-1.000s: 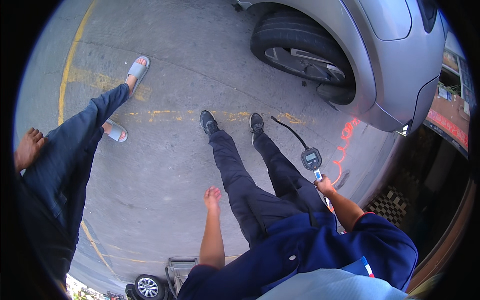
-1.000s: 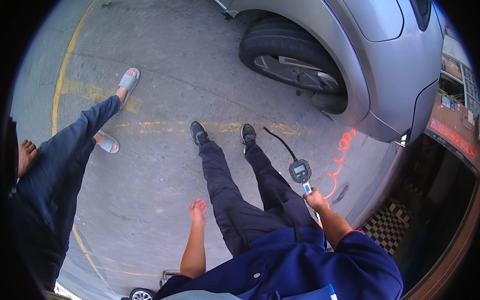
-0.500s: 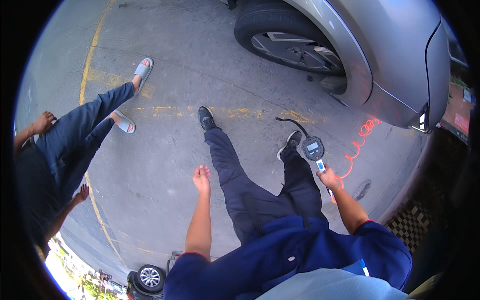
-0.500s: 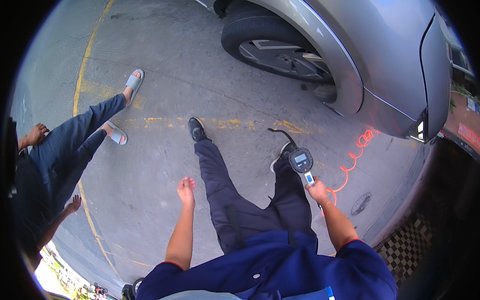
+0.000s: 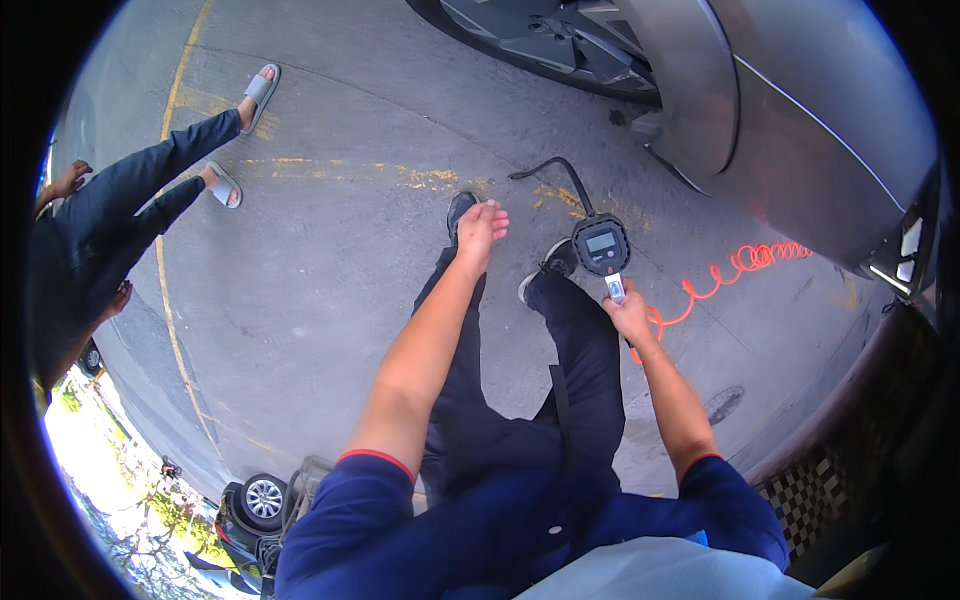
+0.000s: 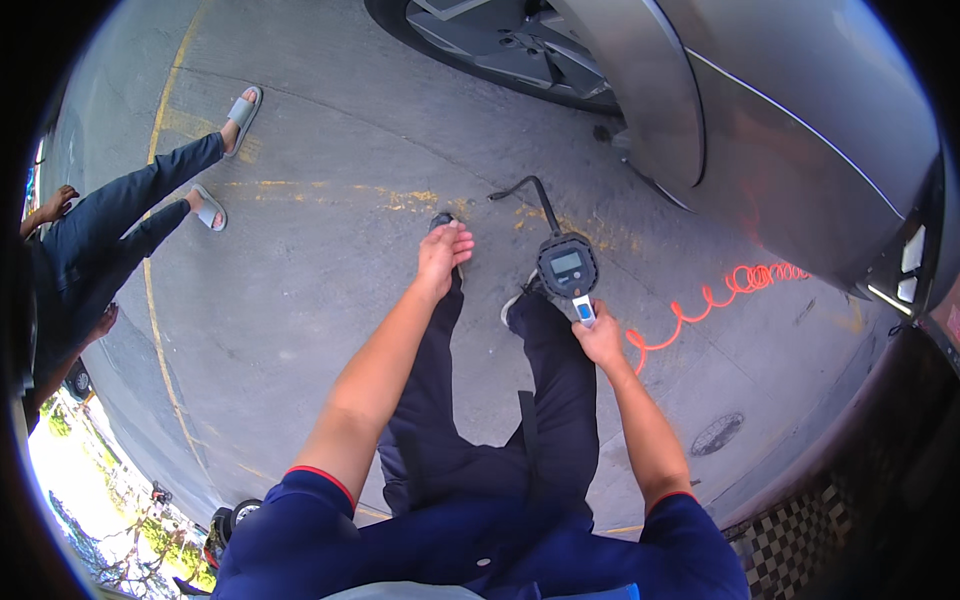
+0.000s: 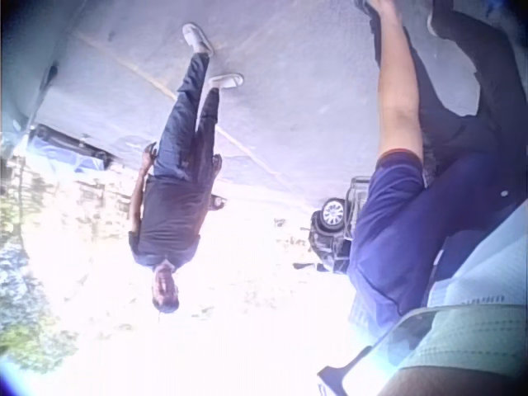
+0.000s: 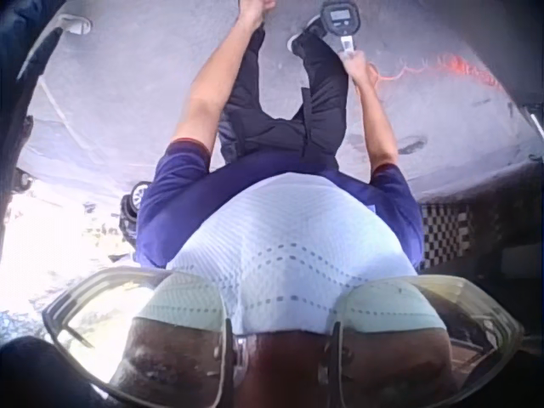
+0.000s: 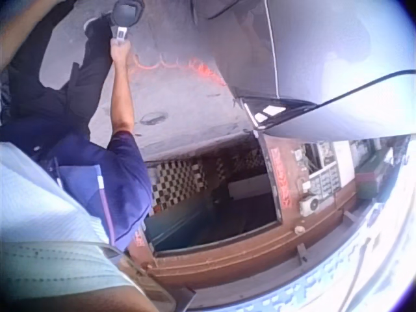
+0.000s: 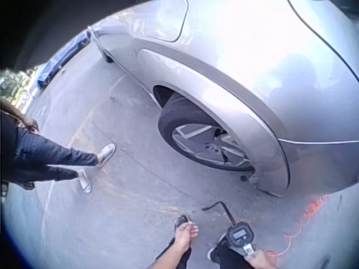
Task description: The person uses a digital tire inflator to check and inflate the tires of a silver car. They attach the inflator to each tire valve, monitor the pressure on the device, and then move to the next tire. The task includes walking between tires and handling the inflator and hose.
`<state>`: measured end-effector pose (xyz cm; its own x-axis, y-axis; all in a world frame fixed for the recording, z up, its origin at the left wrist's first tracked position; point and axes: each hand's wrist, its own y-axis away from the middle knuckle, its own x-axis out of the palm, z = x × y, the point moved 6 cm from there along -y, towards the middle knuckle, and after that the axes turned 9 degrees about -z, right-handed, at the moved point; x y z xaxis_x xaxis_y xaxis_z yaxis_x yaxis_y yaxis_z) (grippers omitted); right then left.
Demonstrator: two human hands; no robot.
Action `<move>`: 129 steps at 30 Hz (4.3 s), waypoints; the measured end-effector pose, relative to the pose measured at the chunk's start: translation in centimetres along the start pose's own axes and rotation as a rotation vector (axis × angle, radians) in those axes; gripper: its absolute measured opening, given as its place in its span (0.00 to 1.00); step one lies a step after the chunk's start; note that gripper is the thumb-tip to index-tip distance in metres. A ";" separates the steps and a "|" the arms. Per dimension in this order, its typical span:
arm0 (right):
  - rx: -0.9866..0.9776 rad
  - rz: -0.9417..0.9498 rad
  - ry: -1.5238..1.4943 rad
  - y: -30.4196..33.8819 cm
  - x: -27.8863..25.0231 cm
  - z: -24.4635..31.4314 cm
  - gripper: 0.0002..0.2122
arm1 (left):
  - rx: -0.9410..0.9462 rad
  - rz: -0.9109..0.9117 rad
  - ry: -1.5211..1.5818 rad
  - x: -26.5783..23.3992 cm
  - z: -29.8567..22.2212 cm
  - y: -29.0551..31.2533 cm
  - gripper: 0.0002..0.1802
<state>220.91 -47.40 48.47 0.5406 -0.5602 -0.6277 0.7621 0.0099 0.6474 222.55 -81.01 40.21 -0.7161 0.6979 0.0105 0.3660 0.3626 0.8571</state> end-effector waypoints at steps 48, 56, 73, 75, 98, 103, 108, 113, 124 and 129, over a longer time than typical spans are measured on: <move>-0.515 -0.331 0.079 -14.3 4.0 -4.4 0.26 | 0.782 0.025 0.466 30.1 -26.3 -10.5 0.14; -0.499 -0.287 0.092 -14.6 3.8 -4.0 0.27 | 0.871 -0.072 0.393 30.9 -25.4 -9.1 0.16; -0.451 -0.257 0.086 -15.3 4.0 -4.5 0.27 | 0.827 0.041 0.660 30.2 -26.5 -10.1 0.12; -0.459 -0.261 0.094 -15.4 3.9 -4.4 0.27 | 0.740 0.082 0.740 30.3 -26.4 -10.2 0.11; -0.476 -0.280 0.099 -16.1 4.1 -4.8 0.27 | 0.608 0.114 0.756 29.9 -26.3 -10.1 0.05; -0.456 -0.286 0.093 -15.9 4.2 -5.0 0.26 | 0.477 0.113 0.751 29.9 -25.7 -9.2 0.12; -0.459 -0.263 0.081 -15.6 4.1 -4.3 0.25 | 0.628 0.152 0.504 29.7 -26.5 -8.6 0.11; -0.472 -0.254 0.087 -16.0 4.2 -3.9 0.25 | 0.647 0.034 0.578 29.8 -26.1 -9.2 0.06; -0.430 -0.272 0.081 -16.1 4.4 -4.5 0.24 | 0.666 0.213 0.555 29.2 -26.1 -8.7 0.11; -0.473 -0.283 0.089 -16.5 4.4 -4.4 0.25 | 0.665 0.227 0.436 29.0 -26.4 -8.9 0.12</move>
<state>212.30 -46.40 33.08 0.3037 -0.5228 -0.7965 0.9478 0.2514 0.1964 182.81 -80.27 46.43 -0.6988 0.5455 0.4628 0.7066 0.6273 0.3276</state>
